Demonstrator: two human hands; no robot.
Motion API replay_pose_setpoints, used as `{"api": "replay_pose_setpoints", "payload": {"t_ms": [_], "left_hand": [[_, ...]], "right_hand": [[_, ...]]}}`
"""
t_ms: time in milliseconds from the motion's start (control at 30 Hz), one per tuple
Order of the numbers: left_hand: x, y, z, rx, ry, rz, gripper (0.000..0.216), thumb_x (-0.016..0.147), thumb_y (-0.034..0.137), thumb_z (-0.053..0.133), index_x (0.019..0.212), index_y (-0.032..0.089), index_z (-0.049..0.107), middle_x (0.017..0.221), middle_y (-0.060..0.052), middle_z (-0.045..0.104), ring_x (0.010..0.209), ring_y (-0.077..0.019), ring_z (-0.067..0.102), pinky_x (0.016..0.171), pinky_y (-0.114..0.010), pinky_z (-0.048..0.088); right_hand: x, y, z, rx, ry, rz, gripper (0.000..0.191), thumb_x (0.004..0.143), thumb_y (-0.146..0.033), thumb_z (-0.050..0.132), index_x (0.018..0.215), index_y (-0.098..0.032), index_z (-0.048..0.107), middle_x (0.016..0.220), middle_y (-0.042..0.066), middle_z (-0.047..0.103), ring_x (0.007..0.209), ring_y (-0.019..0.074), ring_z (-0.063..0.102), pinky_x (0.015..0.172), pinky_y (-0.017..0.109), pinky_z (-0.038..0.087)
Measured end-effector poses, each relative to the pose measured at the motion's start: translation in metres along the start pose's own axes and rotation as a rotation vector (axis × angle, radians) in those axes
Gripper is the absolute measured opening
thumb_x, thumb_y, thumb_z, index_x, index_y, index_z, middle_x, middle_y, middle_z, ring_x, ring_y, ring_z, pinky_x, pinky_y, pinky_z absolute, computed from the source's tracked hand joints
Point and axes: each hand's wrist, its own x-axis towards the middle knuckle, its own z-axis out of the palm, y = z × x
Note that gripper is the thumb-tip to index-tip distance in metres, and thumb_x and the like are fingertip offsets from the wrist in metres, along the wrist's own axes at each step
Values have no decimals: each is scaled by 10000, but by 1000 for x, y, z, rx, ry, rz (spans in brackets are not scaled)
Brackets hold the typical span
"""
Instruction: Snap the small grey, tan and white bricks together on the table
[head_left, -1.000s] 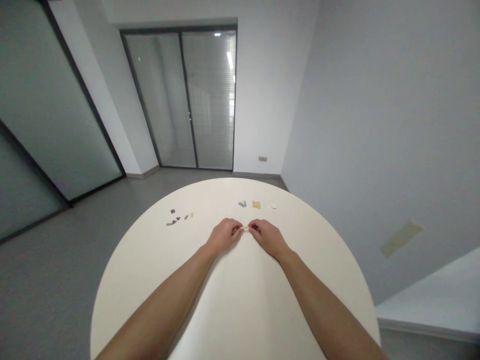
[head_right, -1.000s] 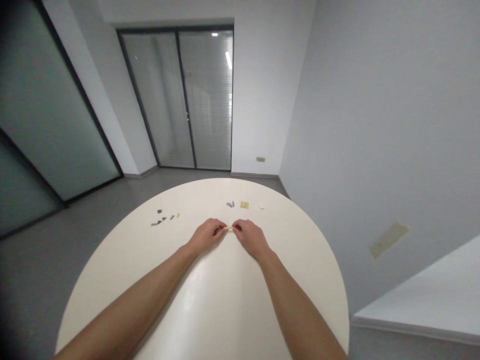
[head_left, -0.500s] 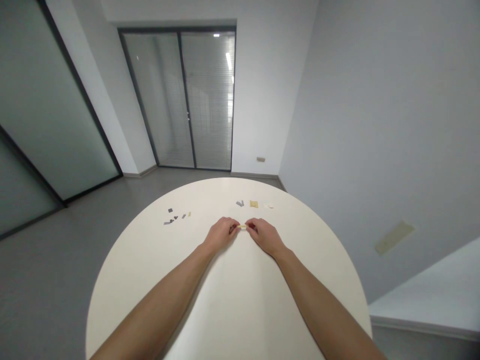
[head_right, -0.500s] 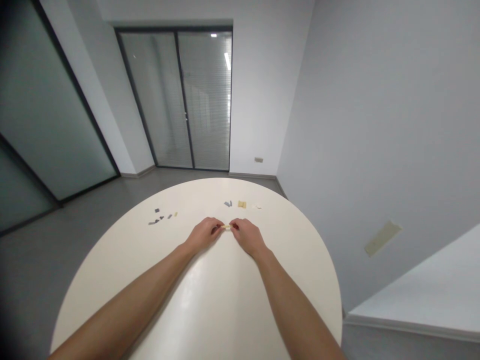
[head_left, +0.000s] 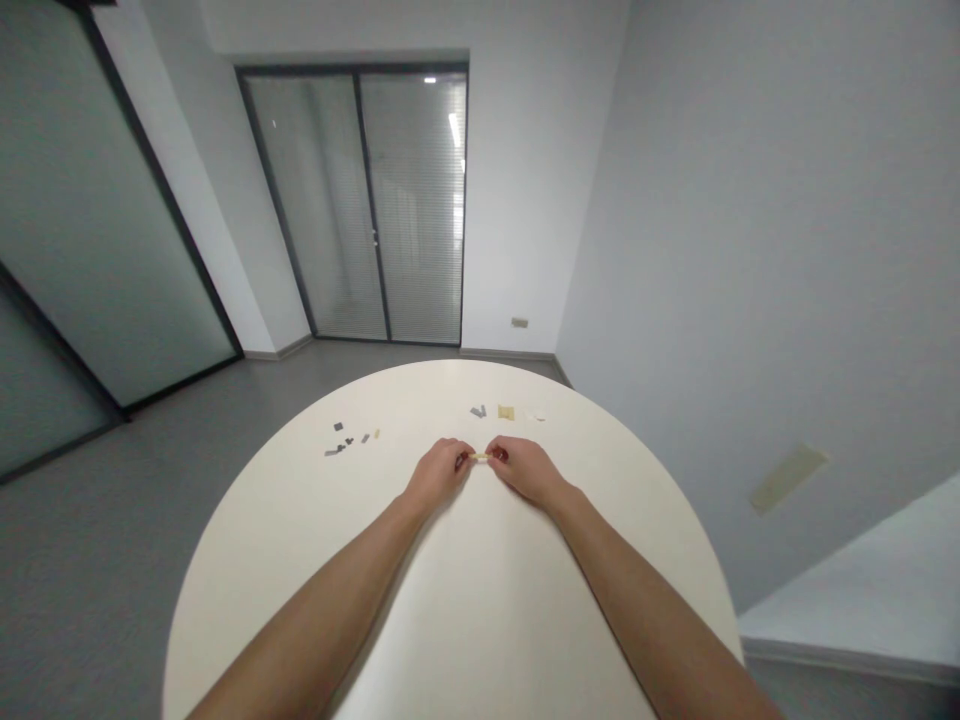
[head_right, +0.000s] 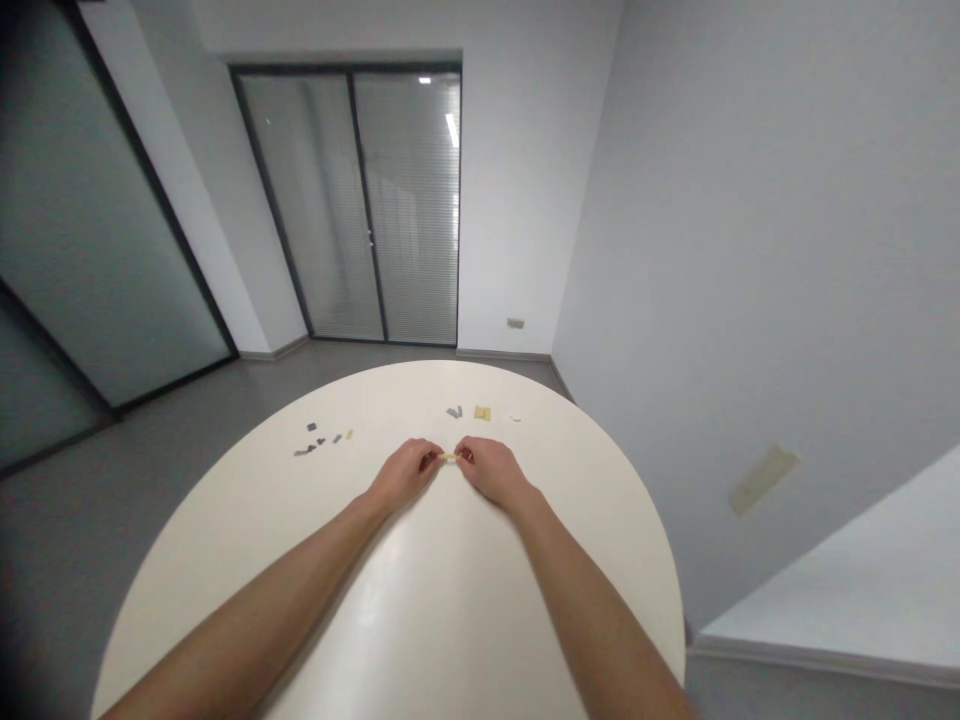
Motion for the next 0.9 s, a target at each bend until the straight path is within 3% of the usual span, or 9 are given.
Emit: {"api": "replay_pose_setpoints", "payload": {"t_ms": [100,267,467,900], "left_hand": [[0,1,-1,-7,22,-9,189,915,256,528,940,183,701,902,-68,697,886,-207,589,766,-299,443],[0,1,-2,-8,4,-24,205,922,286,524,955,196,706,925,-63,707,901,-205,597,775,-296,447],[-2,3,-3,24,-32,-32,220,933,332,517,975,219,701,969,-48,709,944,-202,595,781,-286,453],[-2,5,-5,25,-56,-17,245,942,373,504,989,235,701,992,-41,710,969,-204,597,790,-291,460]], "right_hand": [[7,1,0,42,-48,12,116,861,-253,604,943,-230,682,887,19,713,760,153,610,666,245,382],[-5,-1,8,98,83,42,128,885,-275,574,954,-225,669,896,13,708,775,152,610,705,253,404],[-22,-5,11,124,84,79,156,890,-245,555,992,-220,670,949,29,698,848,159,607,771,263,428],[-22,-8,10,114,78,89,144,895,-259,559,998,-216,649,946,31,690,873,167,600,770,268,424]]}}
